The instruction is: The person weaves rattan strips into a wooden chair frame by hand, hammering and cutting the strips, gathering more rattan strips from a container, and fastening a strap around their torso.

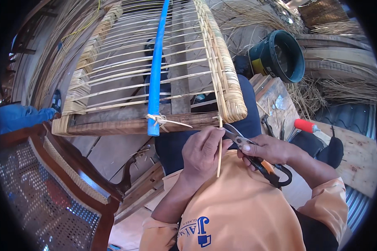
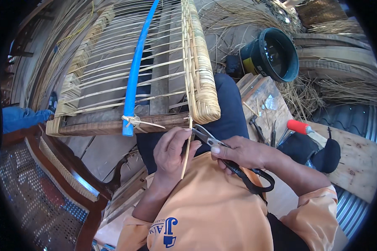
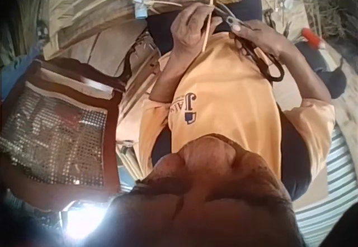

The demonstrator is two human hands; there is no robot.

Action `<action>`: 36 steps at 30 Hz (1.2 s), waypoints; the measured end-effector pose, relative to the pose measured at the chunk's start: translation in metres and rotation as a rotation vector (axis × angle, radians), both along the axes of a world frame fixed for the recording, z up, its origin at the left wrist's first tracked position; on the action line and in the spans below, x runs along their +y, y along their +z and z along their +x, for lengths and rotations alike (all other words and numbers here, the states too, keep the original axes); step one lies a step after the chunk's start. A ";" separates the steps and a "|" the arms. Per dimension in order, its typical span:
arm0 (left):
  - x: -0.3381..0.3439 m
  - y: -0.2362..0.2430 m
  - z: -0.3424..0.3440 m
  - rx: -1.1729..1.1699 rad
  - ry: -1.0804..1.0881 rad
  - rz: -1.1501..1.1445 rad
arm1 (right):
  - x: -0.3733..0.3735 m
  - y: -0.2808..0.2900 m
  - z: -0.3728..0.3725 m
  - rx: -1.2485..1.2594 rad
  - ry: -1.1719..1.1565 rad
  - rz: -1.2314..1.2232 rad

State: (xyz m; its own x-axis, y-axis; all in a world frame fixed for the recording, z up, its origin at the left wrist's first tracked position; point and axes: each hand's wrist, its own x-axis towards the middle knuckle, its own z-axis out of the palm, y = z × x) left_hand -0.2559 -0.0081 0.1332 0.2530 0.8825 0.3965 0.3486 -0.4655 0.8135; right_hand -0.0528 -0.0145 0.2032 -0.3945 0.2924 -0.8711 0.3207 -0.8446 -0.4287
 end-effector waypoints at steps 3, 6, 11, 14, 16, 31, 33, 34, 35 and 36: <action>0.009 0.004 -0.003 -0.005 -0.003 -0.032 | 0.012 0.001 -0.007 -0.020 -0.028 -0.018; 0.018 0.006 -0.005 -0.033 -0.004 -0.056 | 0.019 0.003 -0.013 0.043 -0.112 -0.099; 0.031 0.008 -0.006 -0.089 -0.021 -0.077 | 0.023 0.009 -0.020 0.003 -0.156 -0.125; 0.037 0.009 -0.003 -0.116 -0.016 -0.093 | 0.022 0.011 -0.028 -0.015 -0.198 -0.135; 0.040 0.010 -0.002 -0.115 -0.007 -0.089 | 0.020 0.012 -0.032 -0.130 -0.181 -0.134; -0.024 -0.012 -0.013 0.369 -0.131 -0.476 | -0.081 -0.054 0.070 -0.860 0.023 0.440; -0.023 -0.010 -0.011 0.351 -0.135 -0.511 | -0.114 -0.090 0.091 -0.942 0.055 0.467; -0.021 -0.007 -0.011 0.331 -0.148 -0.497 | -0.136 -0.108 0.100 -0.966 0.078 0.525; -0.020 -0.005 -0.012 0.342 -0.148 -0.516 | -0.155 -0.128 0.109 -0.986 0.078 0.465; -0.018 -0.002 -0.013 0.318 -0.173 -0.492 | -0.175 -0.148 0.118 -0.979 0.068 0.488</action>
State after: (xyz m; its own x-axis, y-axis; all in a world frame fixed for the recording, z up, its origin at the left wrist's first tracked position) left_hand -0.2684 -0.0261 0.1308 0.4479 0.8786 -0.1656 0.5630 -0.1332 0.8157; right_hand 0.0654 -0.1897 0.0548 0.3773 0.6946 -0.6125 0.7442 -0.6211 -0.2459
